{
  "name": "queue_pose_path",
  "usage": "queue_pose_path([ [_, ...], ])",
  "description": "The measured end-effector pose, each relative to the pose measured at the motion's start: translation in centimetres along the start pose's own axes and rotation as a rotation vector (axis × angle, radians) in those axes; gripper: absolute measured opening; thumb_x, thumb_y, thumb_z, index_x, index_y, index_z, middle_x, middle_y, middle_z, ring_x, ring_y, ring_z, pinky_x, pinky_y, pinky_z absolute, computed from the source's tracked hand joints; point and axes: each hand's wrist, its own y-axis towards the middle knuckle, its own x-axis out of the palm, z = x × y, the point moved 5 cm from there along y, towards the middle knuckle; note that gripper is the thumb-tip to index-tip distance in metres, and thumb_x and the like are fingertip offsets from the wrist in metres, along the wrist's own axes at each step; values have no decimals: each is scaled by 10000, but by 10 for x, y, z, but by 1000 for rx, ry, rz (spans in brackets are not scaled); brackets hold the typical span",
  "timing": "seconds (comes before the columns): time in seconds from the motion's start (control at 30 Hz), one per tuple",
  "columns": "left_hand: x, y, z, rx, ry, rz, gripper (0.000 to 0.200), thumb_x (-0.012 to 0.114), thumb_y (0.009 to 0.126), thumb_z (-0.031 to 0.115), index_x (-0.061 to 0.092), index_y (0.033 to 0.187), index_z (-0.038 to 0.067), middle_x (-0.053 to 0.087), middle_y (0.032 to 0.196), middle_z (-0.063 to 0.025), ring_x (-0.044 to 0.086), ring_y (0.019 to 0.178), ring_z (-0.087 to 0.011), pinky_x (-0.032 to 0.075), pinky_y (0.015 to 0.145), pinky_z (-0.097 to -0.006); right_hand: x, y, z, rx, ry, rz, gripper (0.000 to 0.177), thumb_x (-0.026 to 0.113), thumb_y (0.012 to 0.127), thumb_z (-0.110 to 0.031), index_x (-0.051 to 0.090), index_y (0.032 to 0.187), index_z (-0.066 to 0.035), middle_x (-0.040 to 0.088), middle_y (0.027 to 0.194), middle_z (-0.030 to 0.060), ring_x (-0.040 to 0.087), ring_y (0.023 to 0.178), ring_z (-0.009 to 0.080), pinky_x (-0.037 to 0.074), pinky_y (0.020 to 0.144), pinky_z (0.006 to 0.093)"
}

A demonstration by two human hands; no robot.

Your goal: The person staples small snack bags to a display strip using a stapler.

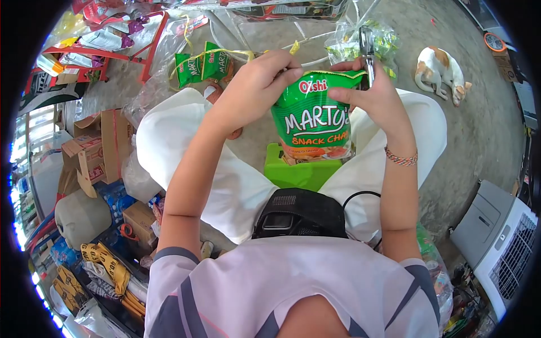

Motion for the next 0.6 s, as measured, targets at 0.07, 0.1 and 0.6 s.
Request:
queue_pose_path([
  [0.07, -2, -2, -6, -40, -30, -9, 169, 566, 931, 160, 580, 961, -6, 582, 825, -57, 534, 779, -132, 435, 711, -277, 2, 1, 2, -9, -42, 1, 616, 871, 660, -237, 427, 1026, -17, 573, 987, 93, 569, 941, 154, 487, 813, 279],
  [0.1, -4, -3, -7, -47, -21, 4, 170, 565, 932, 160, 581, 961, -7, 585, 820, -55, 534, 779, -130, 435, 713, -274, 2, 0, 3, -48, -62, 30, 631, 875, 653, -244, 431, 1035, -9, 566, 974, 87, 568, 929, 151, 485, 807, 274],
  [0.6, -46, -13, -18, -99, -171, 199, 191, 503, 967, 174, 586, 960, 2, 549, 745, -17, 484, 709, -94, 420, 670, -252, 28, 6, 5, -227, -11, -68, 665, 893, 587, -180, 488, 1075, 21, 594, 1104, 116, 566, 1072, 198, 430, 940, 313],
])
